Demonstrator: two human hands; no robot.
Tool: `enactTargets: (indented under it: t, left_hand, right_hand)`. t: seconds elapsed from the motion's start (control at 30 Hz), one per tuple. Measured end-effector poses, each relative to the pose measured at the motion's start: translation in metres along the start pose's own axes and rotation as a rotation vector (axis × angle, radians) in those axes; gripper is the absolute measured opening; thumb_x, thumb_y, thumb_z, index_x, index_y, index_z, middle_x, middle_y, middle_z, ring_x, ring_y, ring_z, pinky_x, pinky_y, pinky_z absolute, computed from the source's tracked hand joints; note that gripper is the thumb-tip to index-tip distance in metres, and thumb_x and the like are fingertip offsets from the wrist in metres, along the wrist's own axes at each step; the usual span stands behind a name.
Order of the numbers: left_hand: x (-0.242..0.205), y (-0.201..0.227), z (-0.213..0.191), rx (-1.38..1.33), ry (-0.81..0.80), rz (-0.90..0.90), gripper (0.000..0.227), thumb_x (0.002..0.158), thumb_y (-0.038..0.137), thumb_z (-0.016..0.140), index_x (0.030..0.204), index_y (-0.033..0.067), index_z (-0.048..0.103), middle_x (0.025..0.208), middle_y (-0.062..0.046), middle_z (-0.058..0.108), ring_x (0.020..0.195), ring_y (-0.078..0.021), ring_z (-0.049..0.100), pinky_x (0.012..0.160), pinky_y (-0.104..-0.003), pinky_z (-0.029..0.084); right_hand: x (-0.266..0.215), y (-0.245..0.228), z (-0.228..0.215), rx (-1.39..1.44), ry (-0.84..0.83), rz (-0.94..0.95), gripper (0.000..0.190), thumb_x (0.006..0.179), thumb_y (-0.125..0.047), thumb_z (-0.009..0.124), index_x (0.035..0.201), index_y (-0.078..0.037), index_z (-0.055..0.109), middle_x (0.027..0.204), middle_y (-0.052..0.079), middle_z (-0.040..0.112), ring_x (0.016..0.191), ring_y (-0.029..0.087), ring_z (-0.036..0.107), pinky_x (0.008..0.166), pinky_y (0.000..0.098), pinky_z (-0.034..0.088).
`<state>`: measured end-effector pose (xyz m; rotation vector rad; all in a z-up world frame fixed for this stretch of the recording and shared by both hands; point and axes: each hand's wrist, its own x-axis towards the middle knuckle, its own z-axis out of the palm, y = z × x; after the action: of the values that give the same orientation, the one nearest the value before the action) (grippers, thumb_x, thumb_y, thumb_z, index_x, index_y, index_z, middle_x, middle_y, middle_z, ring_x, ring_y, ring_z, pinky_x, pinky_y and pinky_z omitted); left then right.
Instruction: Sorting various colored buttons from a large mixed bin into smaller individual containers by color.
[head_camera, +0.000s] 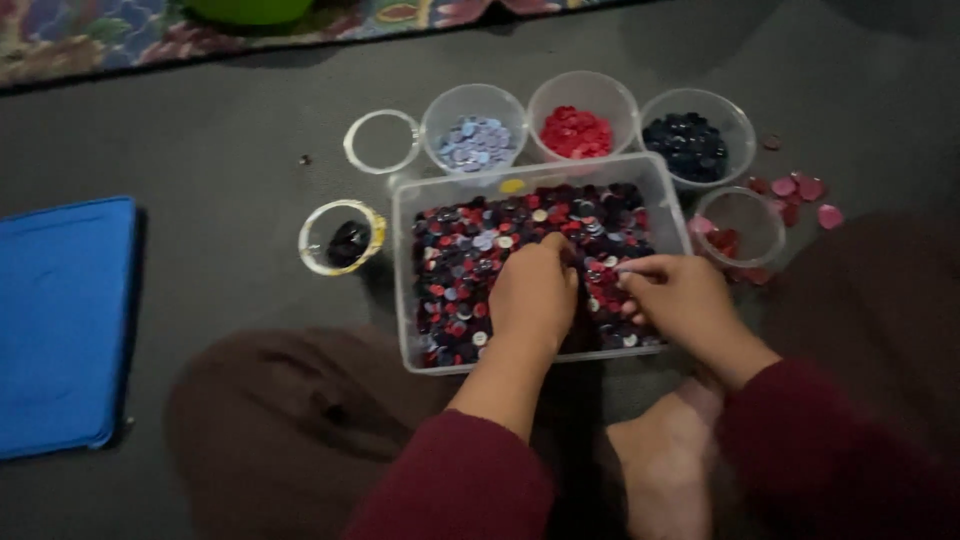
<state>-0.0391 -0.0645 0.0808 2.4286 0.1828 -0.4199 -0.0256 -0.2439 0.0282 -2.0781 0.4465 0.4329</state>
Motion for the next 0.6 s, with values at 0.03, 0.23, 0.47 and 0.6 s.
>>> enactTargets:
  t: [0.03, 0.23, 0.47, 0.6]
  left_hand:
    - [0.002, 0.002, 0.002, 0.0, -0.011, 0.007, 0.03, 0.096, 0.016, 0.062, 0.126, 0.013, 0.067, 0.111, -0.017, 0.072, 0.113, -0.0386, 0.069, 0.09, -0.053, 0.061]
    - [0.032, -0.017, 0.045, 0.303, 0.174, 0.267, 0.031, 0.087, 0.016, 0.076, 0.116, 0.025, 0.074, 0.108, -0.008, 0.067, 0.106, -0.033, 0.068, 0.083, -0.045, 0.061]
    - [0.026, -0.014, 0.054, 0.432, 0.356, 0.368, 0.015, 0.089, 0.018, 0.067, 0.095, 0.0254, 0.078, 0.092, -0.003, 0.068, 0.092, -0.0279, 0.068, 0.072, -0.042, 0.056]
    - [0.029, -0.015, 0.036, 0.247, 0.102, 0.168, 0.013, 0.094, 0.019, 0.071, 0.107, 0.0214, 0.071, 0.098, -0.008, 0.07, 0.097, -0.0332, 0.07, 0.08, -0.049, 0.061]
  right_hand:
    - [0.003, 0.004, 0.001, 0.001, 0.008, 0.01, 0.03, 0.089, -0.013, 0.072, 0.117, -0.006, 0.076, 0.065, 0.018, 0.075, 0.054, 0.02, 0.072, 0.05, 0.0276, 0.057]
    - [-0.007, -0.005, -0.001, -0.049, 0.025, 0.013, 0.03, 0.088, -0.016, 0.068, 0.115, -0.012, 0.079, 0.066, 0.013, 0.076, 0.057, 0.018, 0.074, 0.052, 0.0264, 0.057]
    - [-0.017, -0.006, -0.002, -0.154, 0.092, -0.046, 0.024, 0.085, -0.022, 0.073, 0.107, -0.019, 0.083, 0.067, 0.01, 0.077, 0.062, 0.019, 0.076, 0.057, 0.0291, 0.059]
    - [-0.015, -0.004, 0.0, -0.25, 0.133, -0.103, 0.025, 0.084, -0.021, 0.074, 0.107, -0.024, 0.084, 0.068, 0.01, 0.077, 0.07, 0.026, 0.076, 0.063, 0.035, 0.06]
